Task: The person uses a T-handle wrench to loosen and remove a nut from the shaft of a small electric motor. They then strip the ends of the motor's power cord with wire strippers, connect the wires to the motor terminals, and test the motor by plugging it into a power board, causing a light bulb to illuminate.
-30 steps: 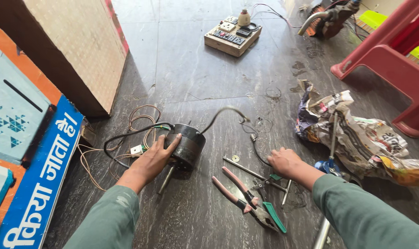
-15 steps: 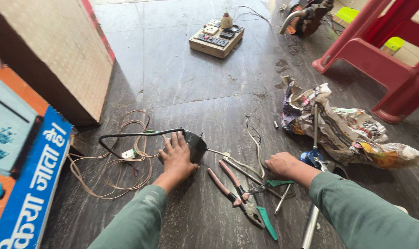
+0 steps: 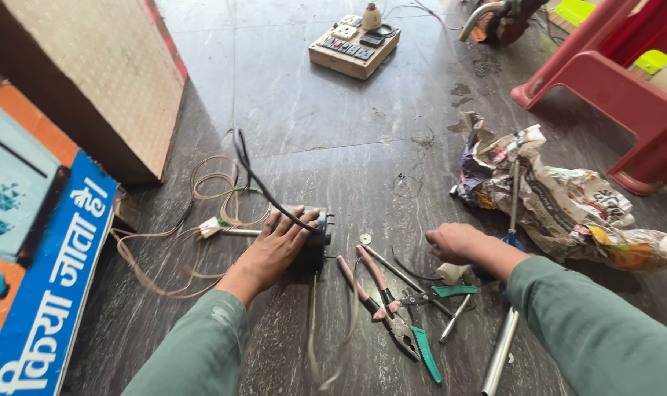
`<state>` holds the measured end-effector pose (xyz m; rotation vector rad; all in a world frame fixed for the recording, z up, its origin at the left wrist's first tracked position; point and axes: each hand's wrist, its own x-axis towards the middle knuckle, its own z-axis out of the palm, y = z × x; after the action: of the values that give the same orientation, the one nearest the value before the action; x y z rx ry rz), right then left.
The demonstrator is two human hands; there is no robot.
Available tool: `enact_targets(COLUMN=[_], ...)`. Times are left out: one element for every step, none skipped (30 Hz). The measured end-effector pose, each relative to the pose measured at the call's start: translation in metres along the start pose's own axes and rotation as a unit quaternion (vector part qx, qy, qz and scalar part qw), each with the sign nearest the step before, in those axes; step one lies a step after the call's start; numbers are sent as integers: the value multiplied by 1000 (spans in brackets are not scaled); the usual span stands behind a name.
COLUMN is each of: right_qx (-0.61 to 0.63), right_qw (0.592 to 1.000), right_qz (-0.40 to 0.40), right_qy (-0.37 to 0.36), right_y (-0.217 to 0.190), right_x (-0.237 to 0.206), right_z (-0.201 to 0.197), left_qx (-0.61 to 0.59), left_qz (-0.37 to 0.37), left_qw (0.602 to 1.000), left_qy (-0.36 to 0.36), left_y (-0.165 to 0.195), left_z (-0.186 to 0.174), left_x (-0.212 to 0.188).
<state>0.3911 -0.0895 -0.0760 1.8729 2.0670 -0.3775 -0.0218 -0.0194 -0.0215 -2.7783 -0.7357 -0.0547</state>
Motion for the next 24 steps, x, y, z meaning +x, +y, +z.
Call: enact_targets(right_qx=[-2, -4, -4, 13, 31, 49, 59, 70, 80, 102, 124, 145, 166, 187, 208, 252, 294, 335, 349, 363, 377, 385, 390, 397], right_qw=[1000, 999, 999, 997, 995, 992, 989, 986, 983, 976, 968, 958, 945, 929, 912, 907, 899, 890, 881, 871, 861, 848, 835, 819], right_qz=[-5, -9, -13, -26, -39, -51, -65, -78, -91, -107, -124, -141, -174, -207, -240, -248, -256, -263, -276, -289, -300, -315, -330, -343], right_qy=[17, 34, 52, 70, 87, 105, 117, 128, 139, 160, 181, 201, 222, 241, 260, 230, 198, 164, 162, 160, 159, 184, 207, 232], right_y=[-5, -11, -19, -27, -36, -46, -57, -69, -82, -96, -111, -126, -141, -156, -170, -185, -200, -212, -223, -232, -241, -248, -253, -256], right_x=[2, 2, 3, 3, 3, 3, 4, 5, 6, 6, 6, 7, 8, 8, 8, 8, 7, 5, 2, -2, -5, -7, -8, -8], right_z=[-8, -15, -24, -32, -40, -49, -58, -67, -74, -82, -89, -96, -103, -111, -118, -124, -130, -135, -139, -141, -143, -143, -144, -144], left_qx=[-29, -57, -59, -60, -61, -61, -62, -63, -113, -162, -209, -239, -268, -296, -342, -385, -426, -479, -525, -564, -550, -537, -524, -526], left_qz=[6, 12, 18, 25, 32, 34, 36, 37, 33, 28, 22, 0, -21, -43, -70, -97, -124, -213, -299, -380, -373, -365, -357, -369], left_qw=[1000, 998, 998, 998, 997, 997, 997, 997, 993, 986, 976, 970, 962, 952, 931, 906, 875, 826, 766, 697, 698, 695, 689, 677], left_qy=[11, 21, 22, 24, 25, 19, 13, 8, 21, 34, 48, 52, 57, 61, 105, 149, 193, 206, 218, 228, 266, 307, 350, 360], left_y=[-2, -3, -3, -4, -4, -4, -4, -4, -3, -1, 0, 2, 3, 5, 8, 10, 11, 14, 15, 13, 6, -1, -9, -19], left_z=[2, 4, 5, 6, 5, 4, 2, 0, -3, -5, -8, -9, -11, -11, -10, -8, -6, -2, 3, 7, 10, 12, 11, 8], left_x=[-2, -5, -8, -10, -13, -16, -19, -22, -25, -27, -29, -30, -30, -30, -29, -27, -26, -23, -19, -17, -15, -9, -3, 0])
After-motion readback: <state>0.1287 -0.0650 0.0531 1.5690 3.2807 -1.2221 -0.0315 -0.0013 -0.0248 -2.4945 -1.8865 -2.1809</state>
